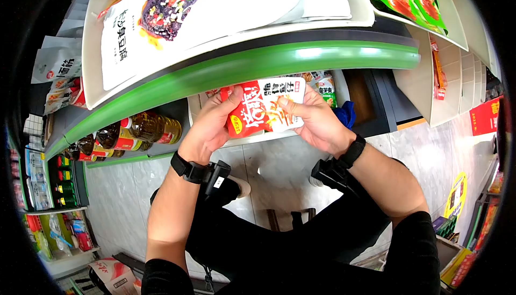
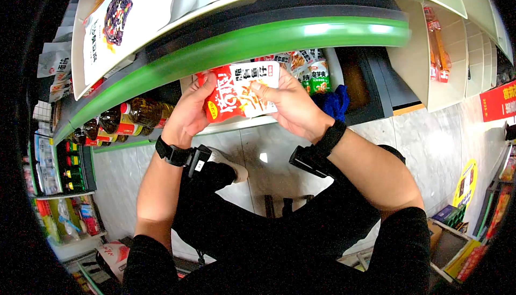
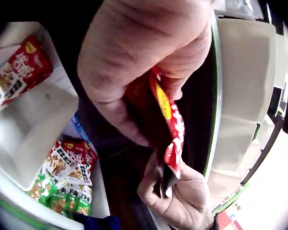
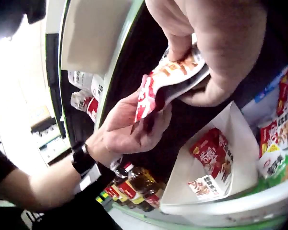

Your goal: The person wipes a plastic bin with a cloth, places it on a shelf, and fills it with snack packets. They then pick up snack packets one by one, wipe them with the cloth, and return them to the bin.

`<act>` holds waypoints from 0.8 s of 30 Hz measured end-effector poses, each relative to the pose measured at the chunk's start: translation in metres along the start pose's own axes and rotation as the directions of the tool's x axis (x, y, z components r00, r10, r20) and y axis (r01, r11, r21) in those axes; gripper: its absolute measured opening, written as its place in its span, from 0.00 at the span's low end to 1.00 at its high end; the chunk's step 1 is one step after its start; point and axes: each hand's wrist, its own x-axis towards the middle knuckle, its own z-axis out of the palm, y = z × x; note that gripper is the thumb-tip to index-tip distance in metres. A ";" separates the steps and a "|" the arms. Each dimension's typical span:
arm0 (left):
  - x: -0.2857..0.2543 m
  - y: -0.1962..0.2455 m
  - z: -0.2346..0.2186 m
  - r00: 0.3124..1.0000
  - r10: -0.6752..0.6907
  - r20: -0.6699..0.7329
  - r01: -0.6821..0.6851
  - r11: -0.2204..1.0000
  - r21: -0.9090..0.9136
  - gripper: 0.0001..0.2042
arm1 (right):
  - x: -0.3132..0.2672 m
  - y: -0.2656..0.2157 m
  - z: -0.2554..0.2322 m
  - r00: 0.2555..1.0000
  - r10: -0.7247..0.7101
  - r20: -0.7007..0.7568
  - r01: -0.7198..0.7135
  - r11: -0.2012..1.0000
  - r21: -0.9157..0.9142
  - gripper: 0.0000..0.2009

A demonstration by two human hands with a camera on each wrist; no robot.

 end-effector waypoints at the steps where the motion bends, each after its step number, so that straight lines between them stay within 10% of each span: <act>1: 0.001 -0.004 -0.001 0.999 0.003 0.041 0.000 0.997 -0.082 0.16 | 0.000 0.001 0.001 0.999 0.004 0.032 -0.005 0.999 0.045 0.16; 7: 0.008 -0.009 -0.002 0.997 -0.020 0.078 0.035 0.981 -0.193 0.18 | -0.001 0.005 0.008 0.996 0.007 0.086 -0.016 0.995 0.101 0.15; 12: 0.019 -0.015 -0.006 0.906 0.382 -0.184 -0.342 0.914 0.217 0.14 | -0.001 0.013 0.000 0.987 -0.135 -0.091 0.112 0.970 -0.216 0.13; 16: 0.015 -0.025 0.014 0.848 0.347 -0.401 -0.304 0.938 0.168 0.13 | -0.002 0.029 0.006 0.967 -0.186 -0.177 0.143 0.963 -0.228 0.13; 24: 0.011 -0.014 0.004 0.924 0.063 -0.377 -0.018 0.992 0.123 0.18 | -0.004 0.019 0.011 0.987 0.161 0.010 -0.161 0.987 0.007 0.14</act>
